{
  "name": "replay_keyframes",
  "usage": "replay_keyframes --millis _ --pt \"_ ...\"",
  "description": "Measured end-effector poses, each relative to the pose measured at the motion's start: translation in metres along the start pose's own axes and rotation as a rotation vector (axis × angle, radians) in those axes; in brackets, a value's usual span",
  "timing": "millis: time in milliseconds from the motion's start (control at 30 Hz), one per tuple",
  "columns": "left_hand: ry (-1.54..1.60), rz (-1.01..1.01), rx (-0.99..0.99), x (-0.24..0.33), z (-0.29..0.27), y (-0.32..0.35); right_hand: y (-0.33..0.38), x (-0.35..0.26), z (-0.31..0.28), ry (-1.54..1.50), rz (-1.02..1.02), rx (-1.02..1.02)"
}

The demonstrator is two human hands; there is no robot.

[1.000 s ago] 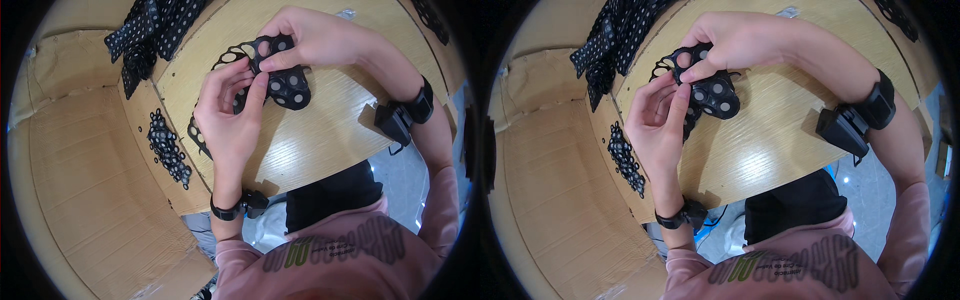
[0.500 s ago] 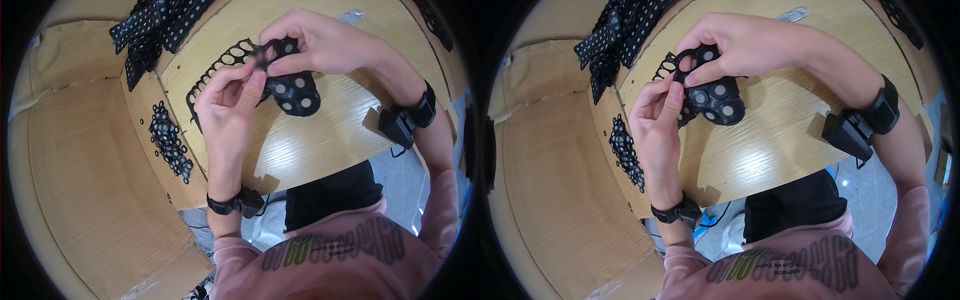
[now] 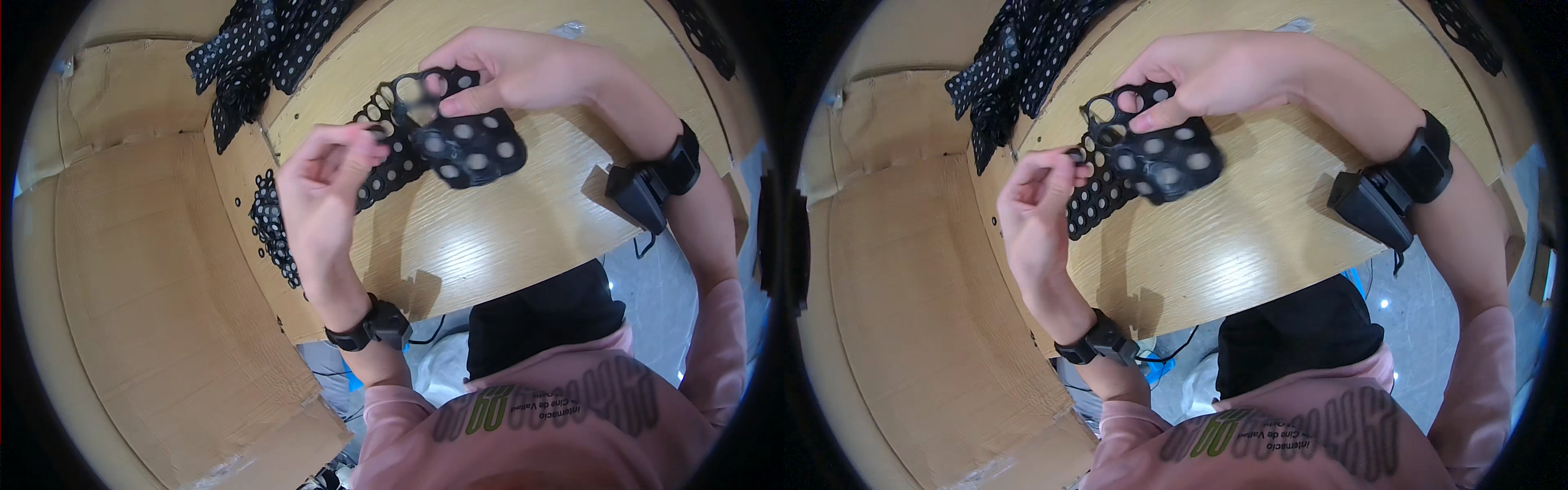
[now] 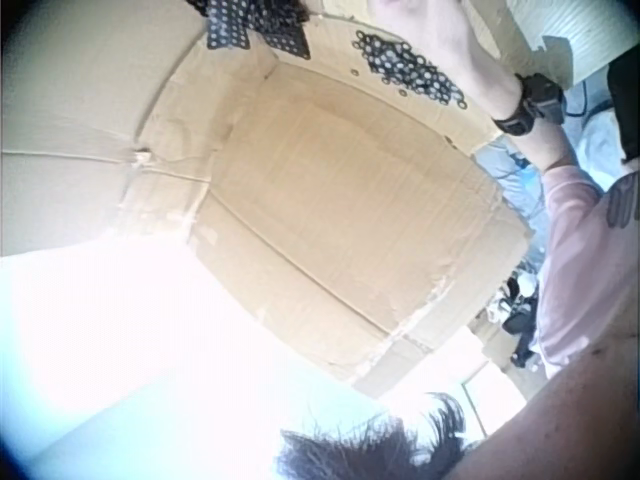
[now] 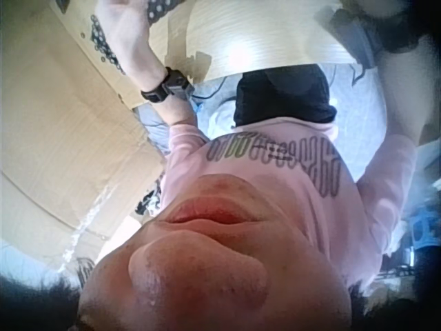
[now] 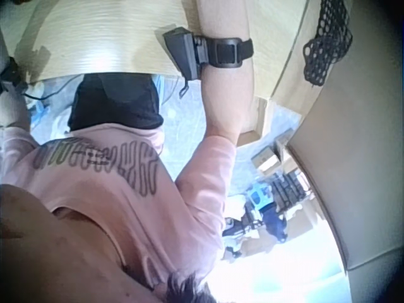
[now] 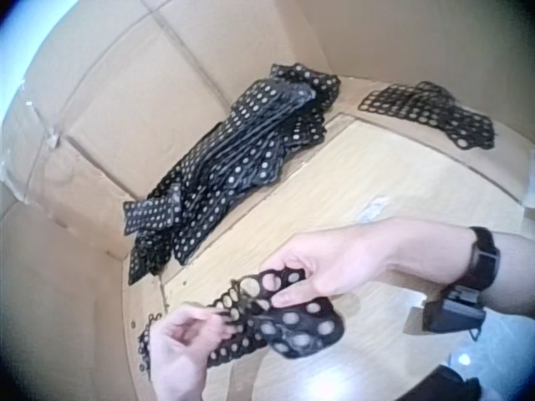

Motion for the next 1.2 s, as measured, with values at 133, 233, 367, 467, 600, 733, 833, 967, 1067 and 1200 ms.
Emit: replay_keyframes --millis 133,233,367,467,600,733,833,967,1067,1200 --pt "-0.488 0.243 0.408 0.014 -0.061 -0.002 -0.002 0.004 -0.008 -0.036 -0.037 -0.001" --pt "-0.859 0.250 0.610 0.014 -0.109 0.002 -0.003 0.009 -0.010 -0.138 -0.002 0.033" --pt "-1.164 -0.060 0.678 -0.009 -0.148 0.018 -0.009 0.010 -0.011 -0.225 0.056 -0.005" --pt "-1.119 -0.168 0.609 -0.023 -0.151 0.018 -0.009 0.006 -0.009 -0.549 0.039 -0.070" --pt "-1.372 -0.051 0.569 -0.011 -0.122 0.003 -0.001 0.006 -0.011 -0.239 0.088 0.158" --pt "-0.879 0.174 0.347 -0.006 -0.058 -0.009 0.001 0.004 -0.012 -0.098 0.113 0.115" --pt "-0.482 0.174 0.034 -0.005 -0.002 -0.009 0.000 0.003 -0.011 -0.062 0.081 0.073" --pt "-0.199 0.129 -0.091 -0.004 0.044 -0.002 -0.002 0.001 -0.003 -0.041 -0.015 0.077" --pt "-0.163 0.104 -0.053 -0.005 0.052 0.002 -0.001 0.000 0.001 0.078 -0.046 0.091" --pt "-0.158 0.065 -0.013 -0.010 0.049 0.003 -0.006 -0.001 0.008 0.148 -0.136 0.064"
Point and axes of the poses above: each hand's wrist, its own y-axis away from the middle knuckle, its own z-axis out of the palm, x = y × z, the point moved 4 cm from there along -y, towards the middle knuckle, and after that the axes turned 11 degrees about z, right-handed, at the moved point
